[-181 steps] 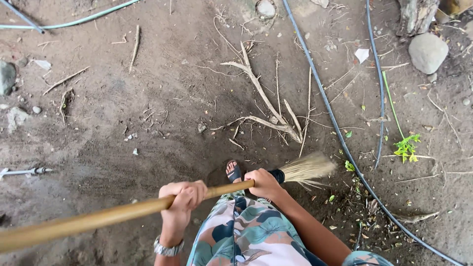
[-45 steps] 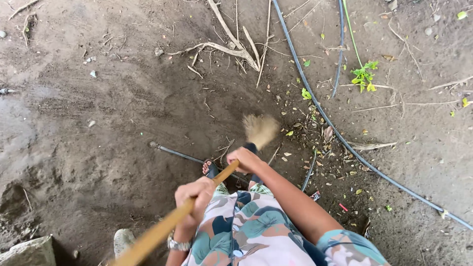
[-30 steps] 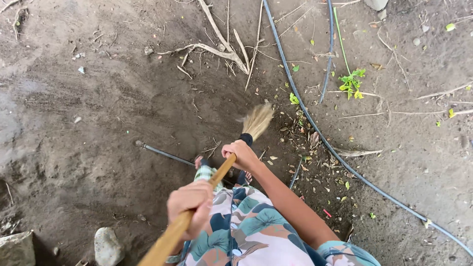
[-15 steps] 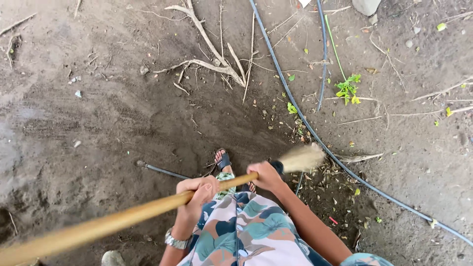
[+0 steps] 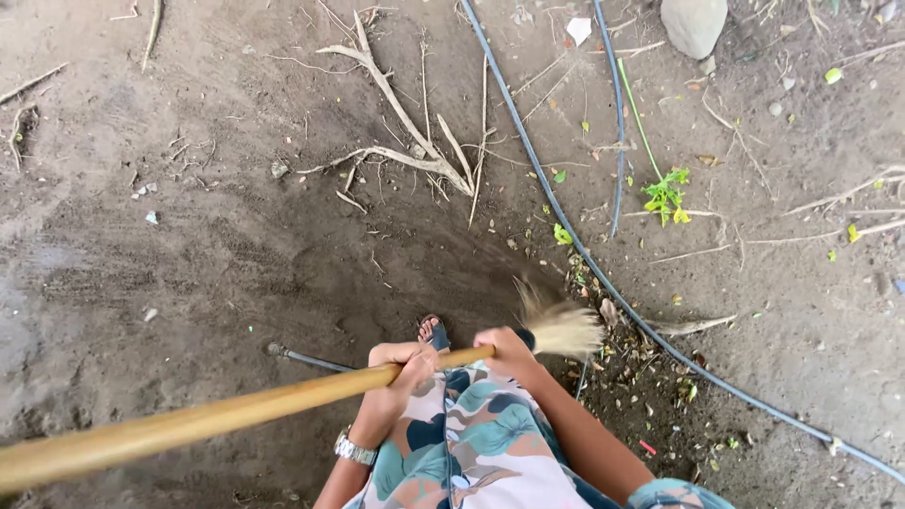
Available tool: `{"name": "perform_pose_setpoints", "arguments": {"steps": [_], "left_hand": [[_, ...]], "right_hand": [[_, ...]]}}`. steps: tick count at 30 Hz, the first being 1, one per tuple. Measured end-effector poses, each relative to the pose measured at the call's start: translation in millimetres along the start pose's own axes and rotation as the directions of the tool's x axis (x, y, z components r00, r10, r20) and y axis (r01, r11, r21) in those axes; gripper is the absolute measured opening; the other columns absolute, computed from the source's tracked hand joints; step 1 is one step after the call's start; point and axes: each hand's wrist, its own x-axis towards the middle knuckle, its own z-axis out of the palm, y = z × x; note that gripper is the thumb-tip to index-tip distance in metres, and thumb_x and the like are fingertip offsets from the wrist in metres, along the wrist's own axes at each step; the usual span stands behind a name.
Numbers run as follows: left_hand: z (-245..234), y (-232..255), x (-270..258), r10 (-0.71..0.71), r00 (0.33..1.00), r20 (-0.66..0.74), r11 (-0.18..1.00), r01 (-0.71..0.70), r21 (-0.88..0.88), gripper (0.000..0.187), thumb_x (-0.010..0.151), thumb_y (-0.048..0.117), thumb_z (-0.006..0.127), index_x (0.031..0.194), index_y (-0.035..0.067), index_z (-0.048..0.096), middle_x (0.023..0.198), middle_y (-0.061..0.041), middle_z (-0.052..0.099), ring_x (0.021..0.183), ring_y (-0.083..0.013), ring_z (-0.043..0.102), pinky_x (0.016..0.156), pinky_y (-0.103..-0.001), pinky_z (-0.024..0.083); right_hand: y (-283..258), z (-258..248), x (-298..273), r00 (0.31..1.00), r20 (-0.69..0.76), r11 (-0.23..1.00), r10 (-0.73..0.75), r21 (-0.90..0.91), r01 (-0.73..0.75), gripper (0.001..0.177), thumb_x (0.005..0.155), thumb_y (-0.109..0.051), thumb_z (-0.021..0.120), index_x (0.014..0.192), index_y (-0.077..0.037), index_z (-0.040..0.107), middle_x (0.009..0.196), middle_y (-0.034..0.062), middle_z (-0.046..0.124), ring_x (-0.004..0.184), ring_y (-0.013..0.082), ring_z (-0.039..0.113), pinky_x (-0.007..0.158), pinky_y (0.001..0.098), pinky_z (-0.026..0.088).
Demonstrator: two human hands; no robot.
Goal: Sweeping a dirt floor outdoors using a broom.
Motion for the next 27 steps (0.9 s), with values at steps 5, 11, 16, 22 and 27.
{"name": "perform_pose_setpoints", "arguments": {"steps": [5, 11, 16, 22, 27], "left_hand": [[-7, 11, 19, -0.050, 0.998, -0.050, 0.954, 0.033, -0.298, 0.035, 0.094, 0.000, 0.053, 0.062, 0.000, 0.042, 0.059, -0.003, 0.047, 0.061, -0.0143, 0.046, 0.061, -0.031, 0.041], [23, 110, 70, 0.293, 0.949, 0.114, 0.956, -0.292, -0.030, 0.027, 0.083, -0.002, 0.058, 0.062, -0.001, 0.040, 0.060, -0.007, 0.048, 0.058, -0.0190, 0.050, 0.059, -0.032, 0.043], [48, 107, 94, 0.474, 0.879, 0.052, 0.876, -0.477, 0.069, 0.030, 0.078, -0.002, 0.061, 0.058, 0.001, 0.040, 0.056, -0.005, 0.046, 0.053, -0.0180, 0.049, 0.057, -0.033, 0.042], [107, 78, 116, 0.308, 0.951, -0.023, 0.943, -0.301, 0.143, 0.031, 0.076, -0.003, 0.062, 0.058, 0.000, 0.038, 0.055, -0.008, 0.043, 0.052, -0.0212, 0.045, 0.053, -0.034, 0.038], [134, 104, 128, 0.247, 0.961, -0.126, 0.969, -0.248, 0.006, 0.027, 0.077, -0.003, 0.061, 0.058, -0.003, 0.042, 0.056, -0.010, 0.047, 0.052, -0.0224, 0.045, 0.053, -0.036, 0.038]], "right_hand": [[-8, -21, -5, 0.987, -0.059, 0.984, 0.147, -0.090, -0.152, 0.009, 0.071, -0.008, 0.069, 0.079, -0.009, 0.071, 0.073, 0.0169, 0.067, 0.070, 0.0389, 0.065, 0.058, 0.0443, 0.049], [-61, -85, 89, 0.950, -0.194, 0.967, -0.246, 0.020, 0.254, 0.007, 0.074, -0.011, 0.067, 0.079, -0.008, 0.063, 0.069, 0.0112, 0.063, 0.065, 0.0310, 0.066, 0.060, 0.0393, 0.049], [-64, -97, 151, 0.898, -0.221, 0.917, -0.380, 0.037, 0.397, 0.003, 0.079, -0.008, 0.062, 0.081, -0.009, 0.063, 0.068, 0.0089, 0.064, 0.065, 0.0297, 0.064, 0.066, 0.0390, 0.049], [-1, -140, 110, 0.945, -0.051, 0.944, -0.322, 0.063, 0.325, 0.005, 0.077, -0.005, 0.061, 0.075, -0.007, 0.065, 0.067, 0.0133, 0.065, 0.062, 0.0320, 0.065, 0.059, 0.0397, 0.050], [-5, -199, 74, 0.962, 0.060, 0.962, -0.265, 0.093, 0.258, 0.003, 0.074, -0.005, 0.062, 0.074, -0.006, 0.065, 0.064, 0.0148, 0.063, 0.057, 0.0330, 0.065, 0.054, 0.0385, 0.050]]}}
